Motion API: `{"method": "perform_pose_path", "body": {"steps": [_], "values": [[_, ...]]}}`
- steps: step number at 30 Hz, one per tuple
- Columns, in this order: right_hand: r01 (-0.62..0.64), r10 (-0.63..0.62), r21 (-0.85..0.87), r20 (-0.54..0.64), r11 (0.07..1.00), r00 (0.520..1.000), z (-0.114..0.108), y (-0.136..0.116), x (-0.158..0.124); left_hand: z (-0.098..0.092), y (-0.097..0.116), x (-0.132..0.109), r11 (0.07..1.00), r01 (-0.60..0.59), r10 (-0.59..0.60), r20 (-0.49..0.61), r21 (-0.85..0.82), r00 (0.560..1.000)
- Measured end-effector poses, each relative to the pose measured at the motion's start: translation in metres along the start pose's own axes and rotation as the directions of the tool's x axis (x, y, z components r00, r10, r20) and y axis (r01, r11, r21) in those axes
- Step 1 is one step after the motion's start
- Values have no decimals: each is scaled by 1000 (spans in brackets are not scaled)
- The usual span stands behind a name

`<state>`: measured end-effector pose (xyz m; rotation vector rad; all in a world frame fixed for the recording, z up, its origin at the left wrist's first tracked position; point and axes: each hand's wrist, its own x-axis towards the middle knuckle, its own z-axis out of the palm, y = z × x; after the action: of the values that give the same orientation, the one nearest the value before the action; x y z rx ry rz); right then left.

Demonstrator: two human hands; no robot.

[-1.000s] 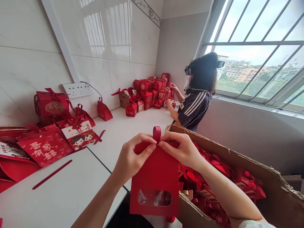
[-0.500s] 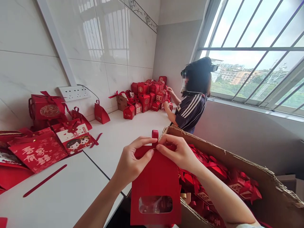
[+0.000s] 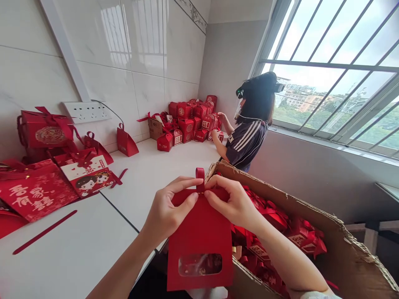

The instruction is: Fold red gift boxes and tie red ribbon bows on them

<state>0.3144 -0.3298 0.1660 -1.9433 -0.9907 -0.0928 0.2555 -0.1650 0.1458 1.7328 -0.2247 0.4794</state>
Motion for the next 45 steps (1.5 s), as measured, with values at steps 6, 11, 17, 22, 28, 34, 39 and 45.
{"method": "perform_pose_path", "body": {"steps": [6, 11, 17, 22, 28, 34, 39, 45], "values": [[-26, 27, 45, -22, 999, 999, 2, -1, -3, 1, 4, 1, 998, 48, -48, 3, -29, 999], [-34, 36, 54, -31, 998, 999, 3, -2, -2, 2, 7, 0, 999, 53, -53, -16, 1, 998], [-50, 50, 75, 3, 996, 999, 4, -4, -4, 2, 11, -4, 999, 31, -31, -29, 10, 999], [-19, 19, 107, 4, 994, 1000, 3, -5, -6, 2, 13, -4, 1000, 31, -31, -29, 0, 999], [-26, 25, 115, 10, 993, 1000, 3, -6, -7, 2, 15, -5, 999, 34, -34, -23, -27, 999], [-4, 2, 111, 21, 994, 1000, 1, -10, -8, 4, 22, -8, 998, 62, -63, -66, -22, 996], [-6, 4, 107, 21, 994, 1000, 1, -11, -9, 4, 21, -8, 999, 45, -44, -72, 9, 996], [-20, 19, 90, 8, 996, 1000, 1, -10, -8, 0, 16, -6, 999, 12, -10, -44, 43, 999]]}}
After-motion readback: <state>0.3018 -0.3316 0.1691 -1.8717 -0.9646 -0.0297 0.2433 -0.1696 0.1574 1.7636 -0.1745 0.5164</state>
